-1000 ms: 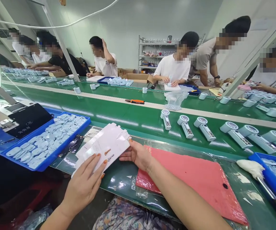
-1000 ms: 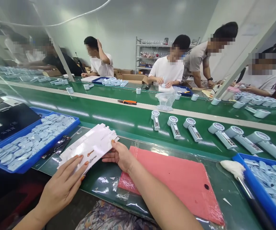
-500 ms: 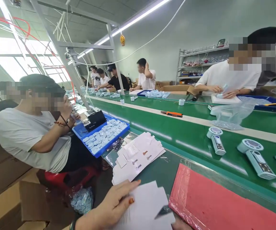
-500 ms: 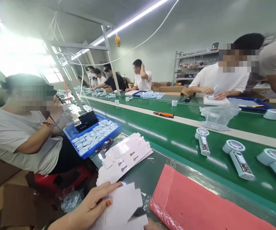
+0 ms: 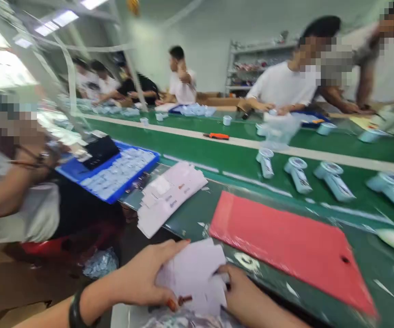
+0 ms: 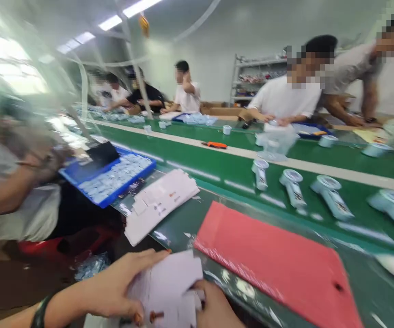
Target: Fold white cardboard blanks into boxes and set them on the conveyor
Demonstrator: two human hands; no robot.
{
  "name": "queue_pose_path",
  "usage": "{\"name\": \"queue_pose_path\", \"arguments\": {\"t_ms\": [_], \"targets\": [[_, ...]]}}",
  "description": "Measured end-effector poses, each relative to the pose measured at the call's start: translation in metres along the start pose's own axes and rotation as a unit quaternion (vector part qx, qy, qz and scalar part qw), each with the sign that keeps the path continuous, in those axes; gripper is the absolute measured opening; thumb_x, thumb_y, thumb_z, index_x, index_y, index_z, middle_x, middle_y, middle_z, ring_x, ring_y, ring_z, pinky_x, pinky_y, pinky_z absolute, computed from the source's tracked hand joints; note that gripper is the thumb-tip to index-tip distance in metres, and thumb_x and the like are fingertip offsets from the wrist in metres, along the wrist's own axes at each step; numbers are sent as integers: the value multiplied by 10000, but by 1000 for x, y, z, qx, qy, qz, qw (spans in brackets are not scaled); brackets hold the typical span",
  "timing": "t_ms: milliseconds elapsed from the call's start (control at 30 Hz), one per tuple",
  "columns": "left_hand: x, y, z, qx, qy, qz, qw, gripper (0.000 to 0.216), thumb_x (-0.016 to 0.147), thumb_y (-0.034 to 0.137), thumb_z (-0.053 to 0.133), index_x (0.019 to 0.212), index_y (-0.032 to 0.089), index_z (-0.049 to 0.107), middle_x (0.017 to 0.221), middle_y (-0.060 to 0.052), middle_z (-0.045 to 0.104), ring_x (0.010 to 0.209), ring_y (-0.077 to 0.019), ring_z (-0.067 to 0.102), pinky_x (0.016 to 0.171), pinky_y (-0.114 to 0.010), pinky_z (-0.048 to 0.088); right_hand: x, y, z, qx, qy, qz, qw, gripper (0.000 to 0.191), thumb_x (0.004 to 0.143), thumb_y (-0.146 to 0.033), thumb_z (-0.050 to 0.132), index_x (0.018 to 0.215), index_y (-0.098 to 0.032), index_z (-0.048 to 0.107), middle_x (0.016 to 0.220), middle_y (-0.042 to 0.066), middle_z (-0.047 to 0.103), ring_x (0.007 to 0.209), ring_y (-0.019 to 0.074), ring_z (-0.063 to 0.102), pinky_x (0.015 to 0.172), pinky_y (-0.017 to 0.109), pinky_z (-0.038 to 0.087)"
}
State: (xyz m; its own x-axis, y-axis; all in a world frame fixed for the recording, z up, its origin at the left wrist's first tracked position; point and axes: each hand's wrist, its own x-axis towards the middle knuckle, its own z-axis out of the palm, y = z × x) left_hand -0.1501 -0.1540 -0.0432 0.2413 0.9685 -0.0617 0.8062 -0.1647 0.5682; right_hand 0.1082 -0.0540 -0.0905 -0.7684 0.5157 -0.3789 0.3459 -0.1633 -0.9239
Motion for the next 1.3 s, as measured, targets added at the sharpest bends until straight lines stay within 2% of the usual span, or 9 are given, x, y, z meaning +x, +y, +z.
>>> {"name": "queue_pose_path", "arguments": {"t_ms": [200,400,533,633,767,833,1000,1200,1300], "targets": [[7,-10,3,-20,-23,-50,998,859,740,394,835,1526,324,496,1475,-76,627,1281,-324,651,1078,-403,539,6,-10,8,109,11,-13,994,314,625,-339,816,883,-161,806,866,20,777,842,245,691,797,317,538],[9,13,-11,-51,-102,-46,992,787,774,392,801,1514,351,534,1388,-52,697,1178,-329,708,1033,-415,564,23,6,11,-25,61,-36,997,120,670,-192,746,787,-173,767,883,31,786,894,262,712,813,325,537],[6,17,-12,-141,-143,-54,978,784,822,531,774,1538,375,496,1556,-51,560,1381,-372,579,1188,-517,428,23,6,4,-47,56,-36,997,153,649,-109,692,770,-182,751,892,21,789,878,239,716,770,289,521],[7,2,-7,-305,-190,-122,925,893,792,767,702,1549,349,478,1641,-72,432,1489,-403,439,1213,-591,356,19,-10,-1,-82,54,-9,995,156,718,-95,643,812,-174,739,863,6,767,831,195,688,694,240,479],[15,-12,-1,-500,-232,-214,807,929,694,826,748,1464,329,599,1478,-100,630,1362,-391,591,1142,-568,459,16,-44,-13,-151,70,-14,986,166,778,-51,592,802,-174,700,761,-25,695,701,130,587,594,210,367],[20,-9,2,-483,-201,-194,830,1000,647,832,777,1493,344,561,1436,-98,659,1343,-376,606,1128,-551,480,16,-59,-23,-182,76,-38,980,193,786,-25,588,805,-177,706,780,-21,702,715,130,577,596,216,353],[21,3,17,-214,70,-55,973,675,920,675,588,1476,294,575,1421,-142,625,1296,-332,611,1145,-523,470,23,-70,-45,-129,97,34,986,240,796,10,586,832,-167,744,844,3,743,789,156,631,650,223,420],[29,15,10,-119,141,-125,975,988,718,493,832,1591,284,420,1496,-126,576,1352,-395,564,1162,-571,452,31,-82,-57,-52,123,44,990,215,936,-136,579,1070,-174,743,958,49,754,811,168,684,643,230,505],[36,27,-13,-187,245,-158,938,961,774,499,805,1611,313,370,1458,-101,611,1264,-338,641,1111,-498,517,22,-92,-57,95,195,-152,964,344,1039,-364,538,1330,-203,627,1186,103,727,950,191,723,809,313,606]]}}
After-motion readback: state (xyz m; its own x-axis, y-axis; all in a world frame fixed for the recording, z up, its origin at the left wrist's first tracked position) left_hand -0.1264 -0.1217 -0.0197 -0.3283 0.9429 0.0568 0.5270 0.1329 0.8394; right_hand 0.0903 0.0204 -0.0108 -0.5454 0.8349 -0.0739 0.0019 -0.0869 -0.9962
